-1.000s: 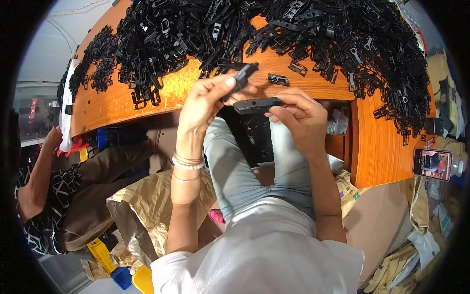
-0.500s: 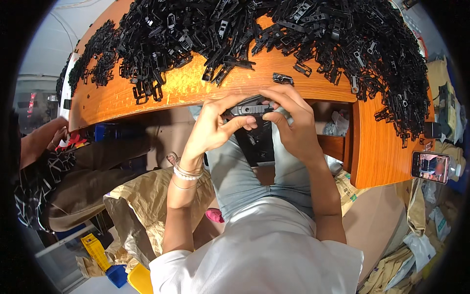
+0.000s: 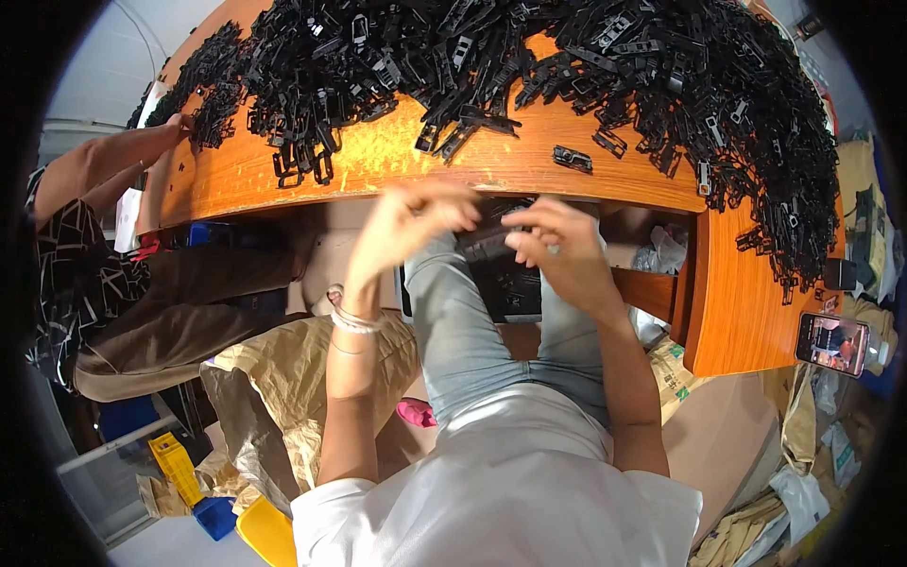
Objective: Assembling small black plastic components by hand on a workbench.
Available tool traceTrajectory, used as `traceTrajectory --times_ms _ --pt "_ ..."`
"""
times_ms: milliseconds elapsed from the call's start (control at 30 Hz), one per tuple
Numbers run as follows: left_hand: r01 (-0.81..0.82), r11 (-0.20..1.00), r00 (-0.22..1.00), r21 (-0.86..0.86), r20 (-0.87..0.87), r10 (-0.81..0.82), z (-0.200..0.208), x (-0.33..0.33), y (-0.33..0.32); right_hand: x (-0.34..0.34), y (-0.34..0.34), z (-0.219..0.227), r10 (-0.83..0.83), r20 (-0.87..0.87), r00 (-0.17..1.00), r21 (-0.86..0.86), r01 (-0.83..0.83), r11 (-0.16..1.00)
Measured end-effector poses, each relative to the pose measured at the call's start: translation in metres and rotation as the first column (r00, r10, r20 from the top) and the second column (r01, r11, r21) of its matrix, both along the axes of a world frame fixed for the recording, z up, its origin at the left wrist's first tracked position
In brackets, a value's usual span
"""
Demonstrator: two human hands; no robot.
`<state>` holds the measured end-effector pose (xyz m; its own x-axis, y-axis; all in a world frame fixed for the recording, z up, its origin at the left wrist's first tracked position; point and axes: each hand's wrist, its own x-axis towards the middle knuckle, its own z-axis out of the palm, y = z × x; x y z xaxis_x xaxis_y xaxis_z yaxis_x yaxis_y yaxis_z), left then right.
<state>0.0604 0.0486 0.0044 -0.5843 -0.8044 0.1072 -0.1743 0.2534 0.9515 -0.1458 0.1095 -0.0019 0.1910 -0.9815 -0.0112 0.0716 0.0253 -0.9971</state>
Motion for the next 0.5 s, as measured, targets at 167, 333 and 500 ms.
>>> traceTrajectory --times_ms 167,333,500 --pt "-0.346 0.524 0.532 -0.779 0.297 0.793 -0.008 0.038 -0.069 0.014 0.010 -0.017 -0.007 -0.278 0.960 -0.040 -0.004 0.999" --pt "0.026 0.452 0.470 -0.892 0.410 0.782 -0.003 0.058 -0.097 0.006 0.010 -0.022 -0.069 -0.233 0.970 -0.027 0.065 0.998" --pt "-0.036 0.320 0.551 -0.947 0.249 0.796 -0.003 0.062 -0.088 -0.012 -0.001 -0.008 -0.474 -0.297 0.829 -0.251 0.411 0.876"
